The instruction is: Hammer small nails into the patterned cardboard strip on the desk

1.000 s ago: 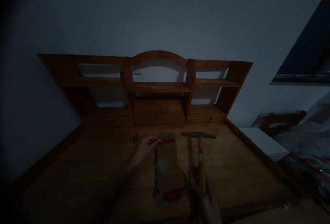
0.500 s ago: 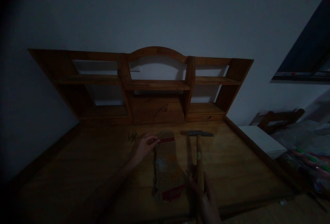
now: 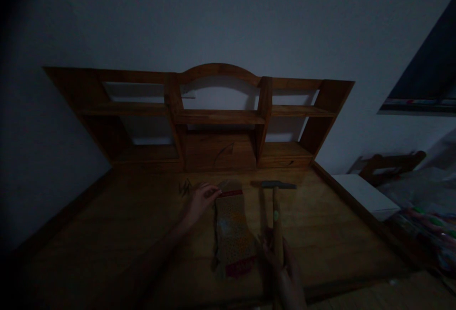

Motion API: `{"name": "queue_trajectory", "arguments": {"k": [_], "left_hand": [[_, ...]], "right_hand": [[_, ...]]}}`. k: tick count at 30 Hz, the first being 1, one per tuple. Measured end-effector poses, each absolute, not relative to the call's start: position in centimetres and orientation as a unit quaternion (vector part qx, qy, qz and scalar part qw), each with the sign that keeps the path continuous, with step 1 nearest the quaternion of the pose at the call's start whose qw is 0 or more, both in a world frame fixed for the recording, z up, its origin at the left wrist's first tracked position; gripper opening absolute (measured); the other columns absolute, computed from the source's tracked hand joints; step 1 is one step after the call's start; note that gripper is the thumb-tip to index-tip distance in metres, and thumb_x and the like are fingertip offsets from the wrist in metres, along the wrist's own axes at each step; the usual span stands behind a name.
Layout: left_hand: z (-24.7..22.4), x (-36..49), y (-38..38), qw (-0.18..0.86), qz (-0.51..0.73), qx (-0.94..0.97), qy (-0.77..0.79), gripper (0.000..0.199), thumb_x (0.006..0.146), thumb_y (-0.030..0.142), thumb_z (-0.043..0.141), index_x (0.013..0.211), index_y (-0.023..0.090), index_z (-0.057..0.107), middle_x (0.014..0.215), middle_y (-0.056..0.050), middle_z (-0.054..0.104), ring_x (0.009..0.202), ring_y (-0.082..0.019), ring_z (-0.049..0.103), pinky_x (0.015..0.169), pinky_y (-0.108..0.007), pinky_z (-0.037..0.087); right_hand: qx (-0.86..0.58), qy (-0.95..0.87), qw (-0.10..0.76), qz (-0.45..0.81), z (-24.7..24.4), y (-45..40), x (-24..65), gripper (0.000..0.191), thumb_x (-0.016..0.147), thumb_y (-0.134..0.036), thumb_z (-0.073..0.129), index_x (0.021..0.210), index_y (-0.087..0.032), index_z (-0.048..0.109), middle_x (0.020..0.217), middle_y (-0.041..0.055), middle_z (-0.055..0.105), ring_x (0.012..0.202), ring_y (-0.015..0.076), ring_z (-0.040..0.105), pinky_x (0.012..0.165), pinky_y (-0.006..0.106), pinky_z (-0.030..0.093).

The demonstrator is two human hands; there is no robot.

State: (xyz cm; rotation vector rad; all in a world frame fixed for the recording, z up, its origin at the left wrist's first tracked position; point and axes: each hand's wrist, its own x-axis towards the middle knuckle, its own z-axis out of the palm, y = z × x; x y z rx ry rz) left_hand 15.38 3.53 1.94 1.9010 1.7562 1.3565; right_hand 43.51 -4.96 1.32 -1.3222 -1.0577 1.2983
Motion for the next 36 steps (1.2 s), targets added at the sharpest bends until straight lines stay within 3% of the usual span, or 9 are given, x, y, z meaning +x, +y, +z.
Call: {"name": "queue_trajectory", "arguments": {"k": [9, 16, 19, 23, 27, 36], "left_hand": [[1.4, 15.5, 3.7, 0.126, 0.447, 0.651, 0.600, 0.015, 0.082, 0.032, 0.061, 0.081, 0.020, 0.070, 0.079, -0.002, 0.064, 0.076, -0.016, 0.056, 0.069, -0.025, 0.041], [1.8, 15.6, 3.5, 0.110, 0.441, 0.658, 0.600, 0.014, 0.080, 0.031, 0.063, 0.078, 0.020, 0.071, 0.076, -0.002, 0.066, 0.075, -0.016, 0.058, 0.069, -0.025, 0.042], [2.1, 15.8, 3.2, 0.134, 0.457, 0.634, 0.609, 0.014, 0.081, 0.031, 0.061, 0.080, 0.021, 0.071, 0.080, -0.002, 0.069, 0.077, -0.016, 0.061, 0.070, -0.024, 0.044], [2.4, 15.9, 2.7, 0.181, 0.496, 0.603, 0.598, 0.019, 0.086, 0.033, 0.053, 0.085, 0.022, 0.068, 0.087, -0.001, 0.071, 0.080, -0.015, 0.065, 0.070, -0.022, 0.046], [2.5, 15.7, 2.5, 0.199, 0.507, 0.595, 0.591, 0.020, 0.087, 0.034, 0.050, 0.087, 0.020, 0.065, 0.085, -0.001, 0.071, 0.078, -0.014, 0.065, 0.067, -0.021, 0.047], [1.5, 15.3, 3.1, 0.200, 0.481, 0.605, 0.602, 0.017, 0.085, 0.031, 0.054, 0.085, 0.020, 0.068, 0.084, 0.000, 0.071, 0.078, -0.014, 0.065, 0.067, -0.020, 0.044]], "right_hand": [[-0.555, -0.429, 0.482, 0.525, 1.5, -5.2, 43.1, 0.057, 0.066, -0.055, 0.067, 0.113, -0.022, 0.064, 0.112, 0.0059, 0.068, 0.112, 0.0326, 0.057, 0.092, 0.038, 0.047], [-0.578, -0.384, 0.479, 0.538, 1.4, -5.4, 42.9, 0.064, 0.064, -0.057, 0.068, 0.116, -0.020, 0.061, 0.111, 0.0059, 0.068, 0.106, 0.0323, 0.060, 0.079, 0.035, 0.054], [-0.576, -0.352, 0.491, 0.551, 0.8, -5.5, 42.8, 0.074, 0.064, -0.055, 0.072, 0.125, -0.019, 0.051, 0.097, 0.0041, 0.071, 0.095, 0.0283, 0.065, 0.074, 0.032, 0.054], [-0.569, -0.369, 0.482, 0.555, 0.0, -5.6, 43.0, 0.076, 0.064, -0.057, 0.072, 0.125, -0.017, 0.050, 0.077, -0.0001, 0.071, 0.081, 0.0252, 0.066, 0.070, 0.030, 0.053], [-0.588, -0.357, 0.498, 0.527, -0.1, -5.8, 43.1, 0.082, 0.061, -0.057, 0.073, 0.129, -0.018, 0.047, 0.086, 0.0024, 0.072, 0.087, 0.0277, 0.067, 0.072, 0.032, 0.054], [-0.556, -0.344, 0.500, 0.568, -0.1, -5.7, 43.1, 0.074, 0.063, -0.051, 0.076, 0.125, -0.020, 0.047, 0.091, 0.0022, 0.072, 0.094, 0.0286, 0.066, 0.078, 0.033, 0.054]]}}
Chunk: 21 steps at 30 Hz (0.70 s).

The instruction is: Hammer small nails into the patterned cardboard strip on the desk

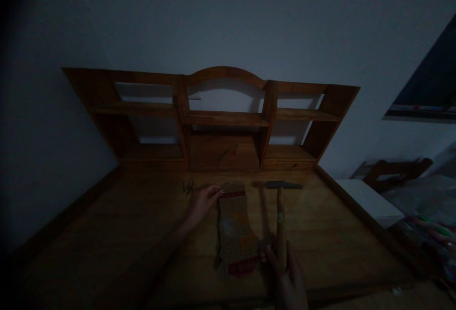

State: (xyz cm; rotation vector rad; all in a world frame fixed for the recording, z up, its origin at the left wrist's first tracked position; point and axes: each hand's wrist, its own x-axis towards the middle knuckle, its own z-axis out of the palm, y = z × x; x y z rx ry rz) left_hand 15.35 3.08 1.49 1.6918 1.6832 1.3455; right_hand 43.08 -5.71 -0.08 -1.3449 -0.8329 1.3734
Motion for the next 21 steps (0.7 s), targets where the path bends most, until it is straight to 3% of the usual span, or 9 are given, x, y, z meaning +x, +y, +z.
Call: {"name": "queue_trajectory", "arguments": {"k": [6, 10, 12, 14, 17, 19, 21], "left_hand": [[1.9, 15.4, 3.1, 0.186, 0.460, 0.625, 0.603, 0.016, 0.085, 0.030, 0.056, 0.084, 0.019, 0.069, 0.083, -0.001, 0.071, 0.076, -0.014, 0.065, 0.067, -0.020, 0.044], [1.5, 15.3, 3.3, 0.150, 0.449, 0.653, 0.591, 0.016, 0.085, 0.029, 0.057, 0.085, 0.020, 0.069, 0.085, -0.001, 0.071, 0.079, -0.015, 0.064, 0.071, -0.022, 0.044], [1.2, 15.3, 3.5, 0.132, 0.445, 0.661, 0.590, 0.015, 0.084, 0.029, 0.058, 0.086, 0.020, 0.070, 0.087, -0.002, 0.070, 0.080, -0.015, 0.063, 0.072, -0.022, 0.044], [1.0, 15.3, 3.7, 0.121, 0.441, 0.667, 0.589, 0.015, 0.084, 0.028, 0.058, 0.086, 0.020, 0.070, 0.086, -0.003, 0.070, 0.079, -0.016, 0.063, 0.072, -0.023, 0.044], [1.0, 15.5, 3.8, 0.121, 0.441, 0.667, 0.589, 0.016, 0.084, 0.029, 0.058, 0.084, 0.020, 0.071, 0.085, -0.003, 0.071, 0.077, -0.016, 0.064, 0.070, -0.023, 0.045], [1.1, 15.7, 3.8, 0.130, 0.440, 0.659, 0.596, 0.017, 0.083, 0.029, 0.058, 0.084, 0.020, 0.072, 0.084, -0.003, 0.072, 0.076, -0.016, 0.065, 0.070, -0.023, 0.045], [1.3, 15.8, 3.8, 0.144, 0.439, 0.646, 0.607, 0.018, 0.083, 0.030, 0.058, 0.084, 0.020, 0.073, 0.084, -0.003, 0.073, 0.074, -0.017, 0.066, 0.069, -0.023, 0.046]], "right_hand": [[-0.574, -0.335, 0.509, 0.548, 0.0, -5.8, 42.6, 0.076, 0.064, -0.051, 0.074, 0.128, -0.019, 0.045, 0.093, 0.0031, 0.071, 0.092, 0.0270, 0.067, 0.075, 0.031, 0.055], [-0.570, -0.387, 0.483, 0.541, 1.9, -6.1, 42.2, 0.072, 0.069, -0.056, 0.067, 0.126, -0.014, 0.049, 0.062, -0.0007, 0.066, 0.056, 0.0214, 0.064, 0.047, 0.025, 0.050], [-0.596, -0.428, 0.455, 0.505, 3.2, -6.1, 42.4, 0.075, 0.074, -0.057, 0.060, 0.133, -0.014, 0.042, 0.063, 0.0014, 0.067, 0.050, 0.0223, 0.062, 0.040, 0.027, 0.047], [-0.625, -0.479, 0.440, 0.432, 4.5, -6.0, 42.9, 0.073, 0.077, -0.058, 0.054, 0.134, -0.014, 0.042, 0.089, 0.0101, 0.071, 0.075, 0.0287, 0.068, 0.053, 0.032, 0.054], [-0.599, -0.577, 0.430, 0.351, 6.2, -5.6, 43.7, 0.057, 0.070, -0.057, 0.059, 0.111, -0.018, 0.064, 0.116, 0.0134, 0.064, 0.116, 0.0337, 0.053, 0.087, 0.036, 0.050], [-0.555, -0.672, 0.387, 0.300, 7.1, -5.4, 43.8, 0.049, 0.070, -0.058, 0.058, 0.101, -0.022, 0.068, 0.118, 0.0115, 0.064, 0.120, 0.0331, 0.050, 0.093, 0.037, 0.046], [-0.523, -0.734, 0.339, 0.267, 7.7, -5.2, 43.5, 0.049, 0.076, -0.057, 0.052, 0.105, -0.022, 0.067, 0.112, 0.0117, 0.067, 0.111, 0.0308, 0.058, 0.089, 0.037, 0.050]]}}
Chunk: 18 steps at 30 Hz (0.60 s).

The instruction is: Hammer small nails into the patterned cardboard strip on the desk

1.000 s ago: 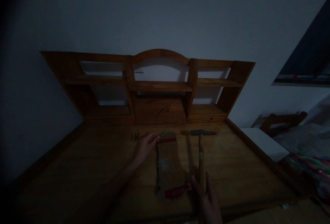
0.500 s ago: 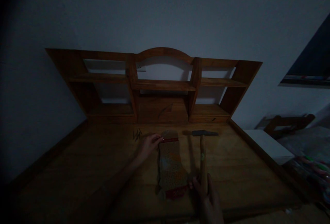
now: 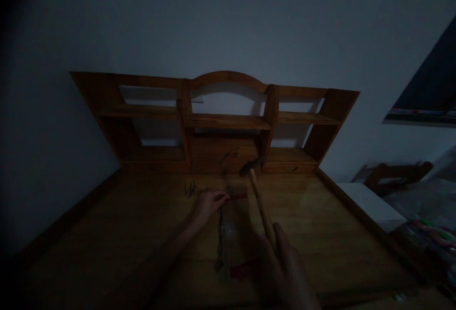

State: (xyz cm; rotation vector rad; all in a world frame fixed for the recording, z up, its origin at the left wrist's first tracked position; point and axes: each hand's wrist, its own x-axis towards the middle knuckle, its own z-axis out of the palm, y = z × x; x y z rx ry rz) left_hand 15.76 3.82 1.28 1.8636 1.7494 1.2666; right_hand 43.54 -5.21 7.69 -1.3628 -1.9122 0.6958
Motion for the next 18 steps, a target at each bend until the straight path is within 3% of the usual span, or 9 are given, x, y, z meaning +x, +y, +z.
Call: {"name": "queue_trajectory", "arguments": {"k": [2, 8, 11, 15, 18], "left_hand": [[1.5, 15.8, 3.8, 0.165, 0.437, 0.632, 0.619, 0.019, 0.082, 0.030, 0.058, 0.085, 0.020, 0.074, 0.086, -0.003, 0.074, 0.075, -0.017, 0.066, 0.068, -0.023, 0.047], [2.1, 15.6, 3.5, 0.191, 0.417, 0.620, 0.637, 0.023, 0.082, 0.031, 0.056, 0.088, 0.019, 0.075, 0.085, -0.003, 0.074, 0.073, -0.018, 0.066, 0.064, -0.024, 0.046], [1.9, 15.5, 3.5, 0.184, 0.424, 0.628, 0.626, 0.022, 0.081, 0.028, 0.056, 0.087, 0.019, 0.075, 0.084, -0.003, 0.074, 0.071, -0.017, 0.065, 0.064, -0.023, 0.044], [1.4, 15.2, 3.7, 0.185, 0.424, 0.637, 0.617, 0.021, 0.080, 0.025, 0.056, 0.086, 0.018, 0.076, 0.082, -0.002, 0.074, 0.069, -0.017, 0.064, 0.061, -0.022, 0.041], [1.5, 15.1, 3.6, 0.174, 0.418, 0.644, 0.616, 0.022, 0.080, 0.025, 0.056, 0.081, 0.016, 0.076, 0.075, -0.001, 0.072, 0.067, -0.016, 0.063, 0.058, -0.021, 0.038]], "right_hand": [[-0.508, -0.756, 0.320, 0.261, 7.8, -5.1, 43.0, 0.049, 0.081, -0.057, 0.047, 0.108, -0.020, 0.066, 0.110, 0.0127, 0.068, 0.102, 0.0287, 0.063, 0.083, 0.035, 0.053], [-0.508, -0.792, 0.273, 0.201, 5.9, -4.8, 41.9, 0.049, 0.088, -0.055, 0.039, 0.119, -0.024, 0.060, 0.134, 0.0124, 0.051, 0.101, 0.0270, 0.064, 0.084, 0.035, 0.052], [-0.526, -0.782, 0.237, 0.237, 5.1, -4.9, 41.4, 0.053, 0.089, -0.054, 0.038, 0.126, -0.020, 0.053, 0.125, 0.0166, 0.059, 0.091, 0.0277, 0.067, 0.076, 0.034, 0.053], [-0.533, -0.762, 0.233, 0.285, 5.2, -5.3, 40.6, 0.057, 0.090, -0.051, 0.040, 0.132, -0.012, 0.046, 0.094, 0.0165, 0.071, 0.088, 0.0287, 0.067, 0.071, 0.032, 0.052], [-0.532, -0.759, 0.250, 0.281, 6.0, -5.5, 40.3, 0.062, 0.087, -0.054, 0.043, 0.132, -0.011, 0.046, 0.096, 0.0180, 0.070, 0.090, 0.0295, 0.067, 0.074, 0.033, 0.052]]}}
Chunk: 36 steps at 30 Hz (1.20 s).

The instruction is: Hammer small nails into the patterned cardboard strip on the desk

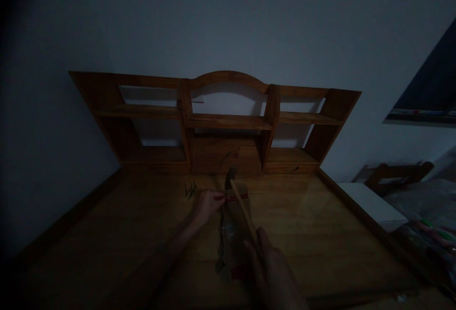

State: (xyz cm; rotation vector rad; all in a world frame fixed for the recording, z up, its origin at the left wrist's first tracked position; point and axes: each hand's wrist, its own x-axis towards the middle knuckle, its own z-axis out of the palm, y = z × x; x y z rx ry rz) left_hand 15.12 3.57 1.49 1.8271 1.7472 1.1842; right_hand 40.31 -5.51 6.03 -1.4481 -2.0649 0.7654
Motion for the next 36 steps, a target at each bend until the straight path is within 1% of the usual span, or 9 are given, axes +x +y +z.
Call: {"name": "queue_trajectory", "arguments": {"k": [4, 7, 11, 14, 20, 25, 29, 32, 36], "left_hand": [[1.9, 15.3, 3.5, 0.173, 0.404, 0.642, 0.628, 0.023, 0.081, 0.028, 0.057, 0.080, 0.016, 0.076, 0.069, -0.002, 0.071, 0.061, -0.015, 0.060, 0.056, -0.021, 0.036], [1.9, 15.4, 3.6, 0.178, 0.407, 0.636, 0.630, 0.023, 0.080, 0.029, 0.058, 0.083, 0.016, 0.076, 0.072, -0.002, 0.072, 0.061, -0.015, 0.061, 0.055, -0.021, 0.036], [1.7, 15.3, 3.7, 0.180, 0.408, 0.639, 0.627, 0.023, 0.081, 0.030, 0.057, 0.084, 0.017, 0.076, 0.074, -0.002, 0.073, 0.063, -0.015, 0.061, 0.055, -0.021, 0.035], [1.8, 15.2, 3.6, 0.178, 0.402, 0.641, 0.629, 0.024, 0.081, 0.031, 0.057, 0.082, 0.016, 0.076, 0.069, -0.001, 0.071, 0.063, -0.014, 0.060, 0.055, -0.020, 0.034], [1.9, 15.2, 3.6, 0.185, 0.399, 0.636, 0.634, 0.026, 0.080, 0.031, 0.056, 0.083, 0.015, 0.076, 0.068, 0.000, 0.070, 0.064, -0.015, 0.060, 0.055, -0.020, 0.033], [1.5, 15.1, 3.9, 0.185, 0.390, 0.638, 0.637, 0.026, 0.080, 0.030, 0.056, 0.076, 0.012, 0.075, 0.061, 0.000, 0.066, 0.060, -0.013, 0.057, 0.052, -0.019, 0.030], [1.2, 15.1, 4.0, 0.181, 0.399, 0.624, 0.647, 0.030, 0.080, 0.034, 0.057, 0.075, 0.011, 0.075, 0.063, -0.002, 0.068, 0.058, -0.013, 0.056, 0.050, -0.020, 0.028], [1.2, 15.1, 4.0, 0.183, 0.402, 0.628, 0.640, 0.027, 0.080, 0.033, 0.058, 0.076, 0.012, 0.075, 0.067, -0.003, 0.070, 0.059, -0.013, 0.057, 0.052, -0.020, 0.030], [1.3, 15.0, 3.9, 0.198, 0.402, 0.627, 0.637, 0.023, 0.080, 0.030, 0.058, 0.081, 0.014, 0.076, 0.072, -0.002, 0.072, 0.063, -0.016, 0.059, 0.053, -0.020, 0.033]], "right_hand": [[-0.535, -0.751, 0.269, 0.278, 7.6, -5.7, 40.4, 0.068, 0.085, -0.062, 0.037, 0.131, -0.014, 0.046, 0.116, 0.0206, 0.063, 0.099, 0.0315, 0.064, 0.080, 0.036, 0.051], [-0.533, -0.753, 0.262, 0.283, 8.7, -5.8, 40.5, 0.071, 0.084, -0.065, 0.034, 0.132, -0.015, 0.044, 0.128, 0.0203, 0.055, 0.094, 0.0298, 0.065, 0.078, 0.035, 0.051], [-0.533, -0.752, 0.247, 0.300, 9.2, -5.8, 40.5, 0.065, 0.087, -0.059, 0.034, 0.132, -0.014, 0.043, 0.095, 0.0165, 0.070, 0.079, 0.0276, 0.068, 0.066, 0.031, 0.052], [-0.522, -0.756, 0.255, 0.302, 8.5, -5.6, 40.4, 0.061, 0.086, -0.056, 0.040, 0.130, -0.014, 0.047, 0.081, 0.0130, 0.071, 0.075, 0.0284, 0.068, 0.063, 0.031, 0.051], [-0.520, -0.774, 0.220, 0.285, 5.9, -5.3, 40.0, 0.054, 0.091, -0.047, 0.037, 0.131, -0.011, 0.045, 0.083, 0.0141, 0.071, 0.080, 0.0283, 0.068, 0.066, 0.031, 0.049], [-0.547, -0.758, 0.203, 0.291, 5.6, -5.3, 39.9, 0.064, 0.089, -0.053, 0.038, 0.136, -0.009, 0.039, 0.099, 0.0183, 0.069, 0.092, 0.0289, 0.066, 0.073, 0.032, 0.050], [-0.524, -0.764, 0.235, 0.295, 5.8, -5.4, 40.2, 0.069, 0.088, -0.055, 0.039, 0.138, -0.008, 0.035, 0.099, 0.0191, 0.069, 0.086, 0.0298, 0.067, 0.070, 0.034, 0.051], [-0.529, -0.746, 0.260, 0.309, 5.4, -5.5, 40.2, 0.066, 0.086, -0.055, 0.044, 0.135, -0.011, 0.041, 0.095, 0.0162, 0.071, 0.087, 0.0297, 0.068, 0.069, 0.033, 0.052], [-0.541, -0.747, 0.224, 0.314, 4.7, -5.8, 39.8, 0.062, 0.085, -0.056, 0.044, 0.129, -0.014, 0.049, 0.089, 0.0146, 0.072, 0.084, 0.0296, 0.068, 0.064, 0.031, 0.052]]}}
